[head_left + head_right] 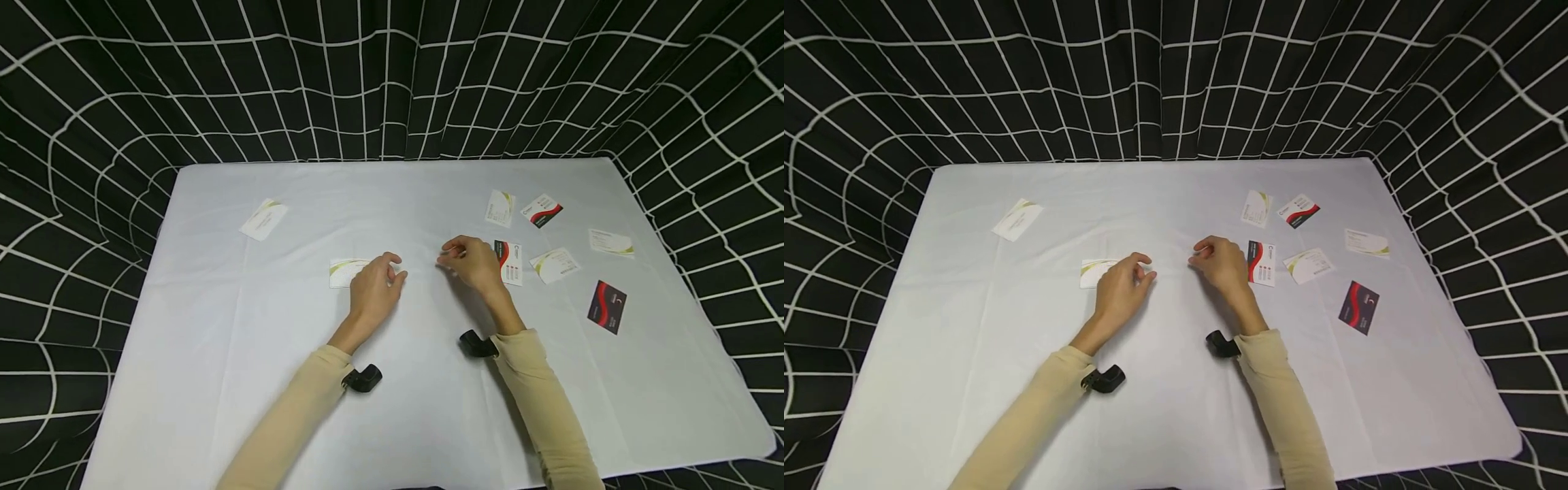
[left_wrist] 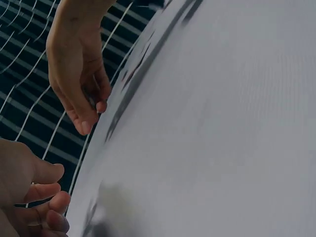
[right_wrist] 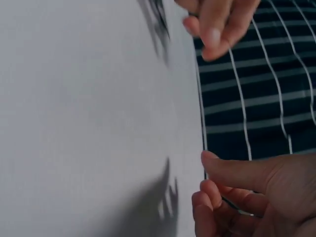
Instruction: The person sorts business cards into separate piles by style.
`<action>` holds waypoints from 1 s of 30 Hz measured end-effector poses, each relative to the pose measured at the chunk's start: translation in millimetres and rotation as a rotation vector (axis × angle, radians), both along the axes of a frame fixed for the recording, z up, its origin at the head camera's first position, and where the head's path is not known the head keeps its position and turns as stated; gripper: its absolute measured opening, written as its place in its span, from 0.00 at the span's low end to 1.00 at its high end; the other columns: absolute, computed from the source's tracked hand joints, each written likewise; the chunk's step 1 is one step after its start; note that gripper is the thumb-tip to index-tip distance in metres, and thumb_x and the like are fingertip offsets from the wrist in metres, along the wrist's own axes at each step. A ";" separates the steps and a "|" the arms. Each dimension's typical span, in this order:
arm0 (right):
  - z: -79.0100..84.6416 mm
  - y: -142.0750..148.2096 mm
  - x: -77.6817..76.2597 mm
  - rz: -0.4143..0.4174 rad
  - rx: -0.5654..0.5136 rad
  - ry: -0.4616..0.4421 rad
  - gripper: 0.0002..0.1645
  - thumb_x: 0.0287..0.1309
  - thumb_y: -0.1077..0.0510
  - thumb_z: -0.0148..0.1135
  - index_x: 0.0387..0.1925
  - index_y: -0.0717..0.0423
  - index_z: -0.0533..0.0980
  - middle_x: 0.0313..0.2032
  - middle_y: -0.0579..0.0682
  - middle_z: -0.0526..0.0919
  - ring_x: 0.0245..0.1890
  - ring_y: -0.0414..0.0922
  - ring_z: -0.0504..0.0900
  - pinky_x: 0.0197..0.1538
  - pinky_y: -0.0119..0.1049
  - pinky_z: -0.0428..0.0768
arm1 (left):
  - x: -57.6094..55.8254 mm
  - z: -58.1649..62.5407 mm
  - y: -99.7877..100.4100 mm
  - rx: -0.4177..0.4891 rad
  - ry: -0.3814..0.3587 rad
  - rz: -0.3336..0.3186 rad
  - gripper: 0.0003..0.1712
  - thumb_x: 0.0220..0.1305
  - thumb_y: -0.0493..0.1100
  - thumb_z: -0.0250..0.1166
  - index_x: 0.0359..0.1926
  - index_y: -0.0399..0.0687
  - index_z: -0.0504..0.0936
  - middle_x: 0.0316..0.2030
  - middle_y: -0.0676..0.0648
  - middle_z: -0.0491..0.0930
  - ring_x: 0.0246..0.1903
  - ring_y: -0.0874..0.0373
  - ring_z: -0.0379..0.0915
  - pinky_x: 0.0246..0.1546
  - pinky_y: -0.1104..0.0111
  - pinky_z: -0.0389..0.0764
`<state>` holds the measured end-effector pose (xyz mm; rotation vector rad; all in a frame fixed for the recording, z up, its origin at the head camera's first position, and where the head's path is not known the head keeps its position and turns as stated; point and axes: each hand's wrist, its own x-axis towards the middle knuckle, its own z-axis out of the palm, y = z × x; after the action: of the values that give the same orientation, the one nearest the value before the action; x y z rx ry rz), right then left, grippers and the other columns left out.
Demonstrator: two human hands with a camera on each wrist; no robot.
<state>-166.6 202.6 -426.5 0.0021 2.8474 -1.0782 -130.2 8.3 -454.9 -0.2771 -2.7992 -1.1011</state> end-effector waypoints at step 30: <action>10.8 179.8 6.2 -0.246 0.252 -0.236 0.43 0.41 0.53 0.69 0.54 0.76 0.64 0.53 0.73 0.66 0.50 0.65 0.66 0.52 0.55 0.64 | 28.3 2.2 124.3 0.032 -0.090 -0.373 0.13 0.59 0.48 0.61 0.45 0.51 0.76 0.31 0.54 0.75 0.25 0.67 0.68 0.24 0.78 0.65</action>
<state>-160.4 382.4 -415.7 0.4762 2.7910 -0.6883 -102.0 132.6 -452.8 -0.7916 -2.8775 -1.2548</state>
